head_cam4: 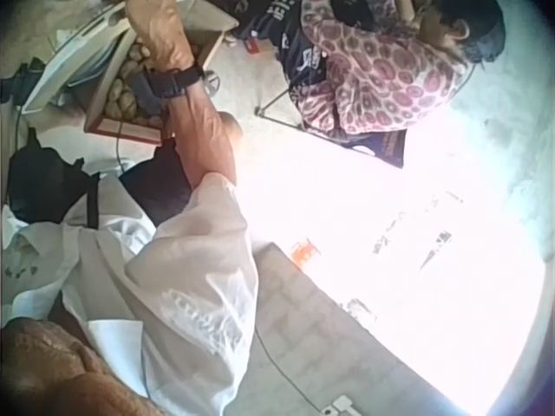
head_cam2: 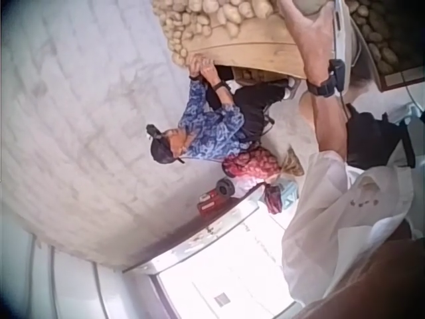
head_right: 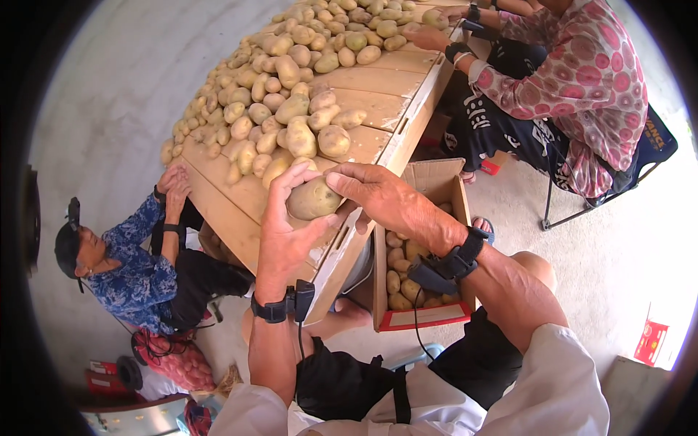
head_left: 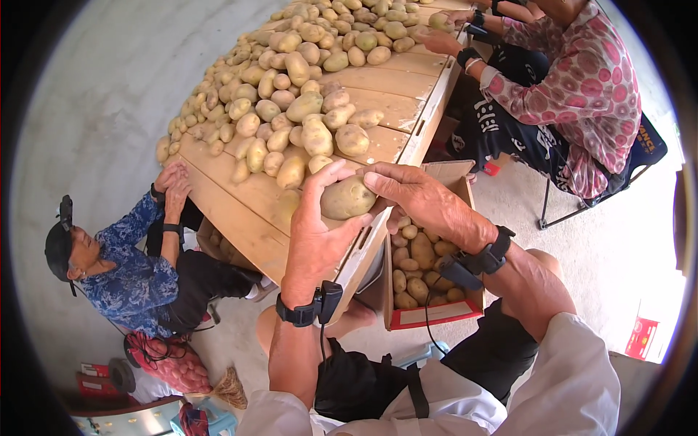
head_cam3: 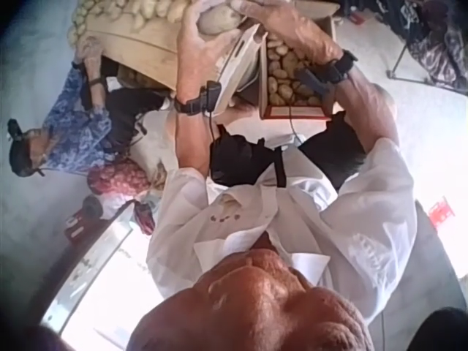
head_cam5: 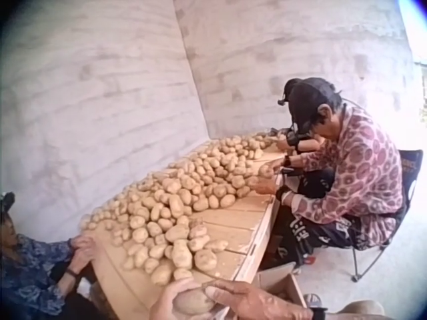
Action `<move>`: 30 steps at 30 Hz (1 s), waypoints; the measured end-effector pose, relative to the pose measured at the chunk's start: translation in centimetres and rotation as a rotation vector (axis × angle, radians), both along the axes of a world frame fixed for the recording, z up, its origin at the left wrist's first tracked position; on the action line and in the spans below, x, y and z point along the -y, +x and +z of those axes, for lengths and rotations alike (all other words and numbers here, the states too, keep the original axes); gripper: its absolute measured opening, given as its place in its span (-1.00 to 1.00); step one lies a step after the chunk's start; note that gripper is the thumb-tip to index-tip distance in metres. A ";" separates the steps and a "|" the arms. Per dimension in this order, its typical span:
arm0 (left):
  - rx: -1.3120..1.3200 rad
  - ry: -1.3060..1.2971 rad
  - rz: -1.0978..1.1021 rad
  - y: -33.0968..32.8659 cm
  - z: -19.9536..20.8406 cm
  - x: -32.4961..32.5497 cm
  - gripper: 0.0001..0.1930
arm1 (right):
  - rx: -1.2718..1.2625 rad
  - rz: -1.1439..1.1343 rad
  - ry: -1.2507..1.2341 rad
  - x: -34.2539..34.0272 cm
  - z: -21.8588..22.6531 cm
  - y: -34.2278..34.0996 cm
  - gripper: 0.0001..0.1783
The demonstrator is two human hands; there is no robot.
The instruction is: Sort potatoes from a large pile on a table into boxes, inspecting each for quality.
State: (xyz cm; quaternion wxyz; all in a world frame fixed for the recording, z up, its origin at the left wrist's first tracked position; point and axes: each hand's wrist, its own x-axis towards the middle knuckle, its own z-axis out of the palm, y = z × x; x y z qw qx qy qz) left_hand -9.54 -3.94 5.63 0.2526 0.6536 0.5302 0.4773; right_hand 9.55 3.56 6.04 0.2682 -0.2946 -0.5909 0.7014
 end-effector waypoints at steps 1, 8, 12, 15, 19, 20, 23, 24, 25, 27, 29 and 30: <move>0.026 -0.015 0.004 0.0 0.0 0.0 -0.18 | -0.015 -0.030 -0.007 0.1 -0.1 -0.1 -0.38; 0.010 -0.015 0.029 0.0 -0.1 0.3 -0.21 | -0.013 0.080 0.015 0.3 -0.4 0.4 -0.32; -0.032 0.023 0.034 0.9 -0.4 0.1 -0.22 | -0.099 0.065 -0.014 0.3 -0.6 0.0 -0.21; -0.087 0.062 0.009 1.0 -1.0 0.0 -0.24 | 0.078 -0.006 0.022 -0.2 -0.4 0.6 -0.18; 0.004 0.117 -0.011 0.2 -0.3 0.0 -0.30 | 0.032 -0.072 0.008 -0.9 1.7 1.7 -0.38; 0.016 0.132 -0.007 -0.1 0.0 -0.2 -0.33 | 0.080 -0.092 0.065 -1.0 2.3 2.2 -0.46; 0.068 0.169 0.013 -1.3 -0.4 -0.7 -0.42 | 0.200 -0.042 0.213 -2.2 2.4 3.7 -0.52; 0.110 0.149 0.043 -1.6 -0.1 -0.7 -0.46 | 0.259 0.029 0.307 -2.6 2.1 4.1 -0.51; 0.152 0.129 0.073 -1.7 0.2 -0.6 -0.49 | 0.262 0.031 0.302 -2.8 1.9 4.4 -0.51; 0.194 0.124 0.105 -2.2 0.3 -0.4 -0.55 | 0.474 0.244 0.308 -2.9 1.6 4.3 -0.50; 0.206 0.119 0.173 -2.8 0.8 -0.2 -0.59 | 0.591 0.309 0.301 -2.9 1.3 4.1 -0.47; 0.206 0.118 0.174 -3.2 0.8 -0.2 -0.59 | 0.650 0.327 0.434 -3.0 0.2 4.2 -0.45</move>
